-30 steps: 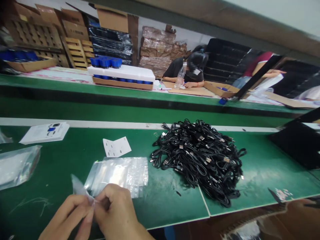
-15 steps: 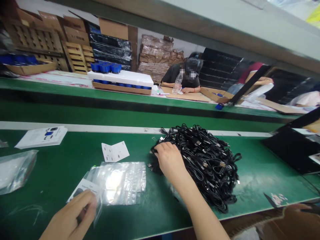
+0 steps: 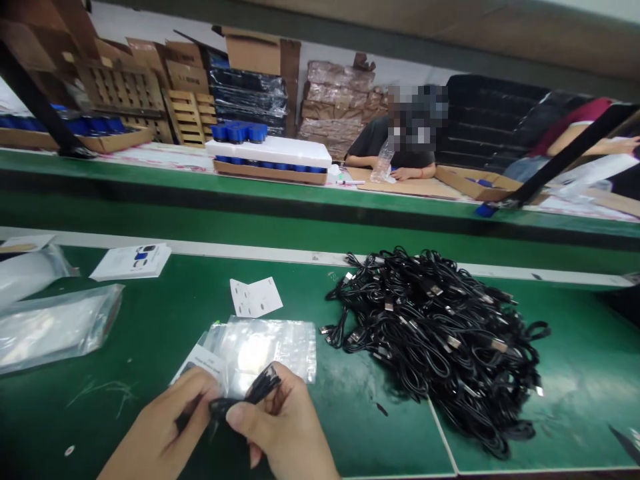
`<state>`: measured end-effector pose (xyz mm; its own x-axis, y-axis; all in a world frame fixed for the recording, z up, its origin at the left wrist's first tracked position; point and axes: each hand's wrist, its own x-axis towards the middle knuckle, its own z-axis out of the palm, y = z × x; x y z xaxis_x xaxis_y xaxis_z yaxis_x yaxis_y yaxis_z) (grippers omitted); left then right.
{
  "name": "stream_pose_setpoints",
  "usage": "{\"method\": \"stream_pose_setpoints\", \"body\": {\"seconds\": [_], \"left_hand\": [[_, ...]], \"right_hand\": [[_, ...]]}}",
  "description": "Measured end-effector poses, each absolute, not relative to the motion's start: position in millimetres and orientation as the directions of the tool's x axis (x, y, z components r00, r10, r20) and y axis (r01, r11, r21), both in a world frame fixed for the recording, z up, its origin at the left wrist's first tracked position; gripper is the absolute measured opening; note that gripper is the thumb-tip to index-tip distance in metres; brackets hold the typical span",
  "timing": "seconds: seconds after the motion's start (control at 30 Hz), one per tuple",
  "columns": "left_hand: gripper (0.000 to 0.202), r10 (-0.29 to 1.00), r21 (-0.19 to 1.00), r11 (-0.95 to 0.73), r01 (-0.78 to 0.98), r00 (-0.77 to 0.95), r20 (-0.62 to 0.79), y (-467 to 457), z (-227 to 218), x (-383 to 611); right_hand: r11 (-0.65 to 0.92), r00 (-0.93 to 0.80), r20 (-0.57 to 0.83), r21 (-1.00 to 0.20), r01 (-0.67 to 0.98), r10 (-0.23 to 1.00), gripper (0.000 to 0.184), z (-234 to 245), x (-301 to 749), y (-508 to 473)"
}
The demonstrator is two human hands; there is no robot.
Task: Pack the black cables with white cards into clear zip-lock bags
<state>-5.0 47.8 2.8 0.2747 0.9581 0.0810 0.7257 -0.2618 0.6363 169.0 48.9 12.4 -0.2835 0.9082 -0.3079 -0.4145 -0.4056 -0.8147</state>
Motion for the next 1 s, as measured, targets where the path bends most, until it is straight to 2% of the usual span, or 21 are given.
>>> {"method": "stream_pose_setpoints", "body": {"seconds": [0.13, 0.23, 0.3, 0.37, 0.43, 0.57, 0.67, 0.73, 0.83, 0.9, 0.93, 1.0], "left_hand": [[0.029, 0.964, 0.692, -0.209, 0.691, 0.265, 0.026, 48, 7, -7], [0.029, 0.964, 0.717, -0.210, 0.664, 0.262, 0.040, 48, 7, -7], [0.024, 0.964, 0.700, -0.249, 0.669, 0.244, 0.109, 47, 6, -7], [0.019, 0.951, 0.654, -0.309, 0.690, 0.220, 0.217, 44, 4, -8], [0.015, 0.924, 0.594, -0.365, 0.717, 0.204, 0.322, 41, 2, -9], [0.011, 0.856, 0.477, -0.468, 0.744, 0.247, 0.454, 34, 0, -8], [0.009, 0.832, 0.438, -0.495, 0.751, 0.264, 0.488, 31, -3, -4], [0.011, 0.848, 0.461, -0.463, 0.757, 0.228, 0.478, 30, -5, -1], [0.015, 0.873, 0.496, -0.424, 0.758, 0.197, 0.445, 30, -7, 0], [0.013, 0.864, 0.471, -0.454, 0.756, 0.245, 0.440, 31, -7, -1], [0.012, 0.857, 0.452, -0.469, 0.758, 0.269, 0.439, 31, -6, -2], [0.012, 0.849, 0.427, -0.482, 0.765, 0.288, 0.443, 31, -5, -4]], "right_hand": [[-0.562, -0.349, -0.451, -0.747, -0.356, 0.821, 0.047, 7, 164, 45], [-0.535, -0.229, -0.488, -0.806, -0.254, 0.842, 0.048, 3, 163, 43], [-0.437, -0.088, -0.429, -0.892, -0.120, 0.899, 0.043, -2, 161, 41], [-0.313, 0.018, -0.312, -0.949, 0.030, 0.950, 0.038, -5, 159, 39], [-0.271, 0.050, -0.268, -0.960, 0.074, 0.962, 0.037, -8, 155, 38], [-0.337, -0.011, -0.338, -0.938, -0.082, 0.941, 0.043, -12, 144, 40], [-0.245, 0.039, -0.251, -0.962, -0.119, 0.967, 0.046, -19, 138, 40], [-0.186, 0.010, -0.189, -0.975, -0.124, 0.982, 0.047, -23, 140, 36], [-0.104, -0.027, -0.103, -0.994, -0.032, 0.994, 0.048, -20, 151, 24], [-0.062, -0.035, -0.064, -0.995, 0.078, 0.997, 0.039, -10, 161, 18], [-0.050, -0.082, -0.059, -0.993, 0.110, 0.995, 0.035, -5, 166, 17], [-0.045, -0.284, -0.070, -0.995, 0.094, 0.956, 0.035, 6, 173, 21]]}}
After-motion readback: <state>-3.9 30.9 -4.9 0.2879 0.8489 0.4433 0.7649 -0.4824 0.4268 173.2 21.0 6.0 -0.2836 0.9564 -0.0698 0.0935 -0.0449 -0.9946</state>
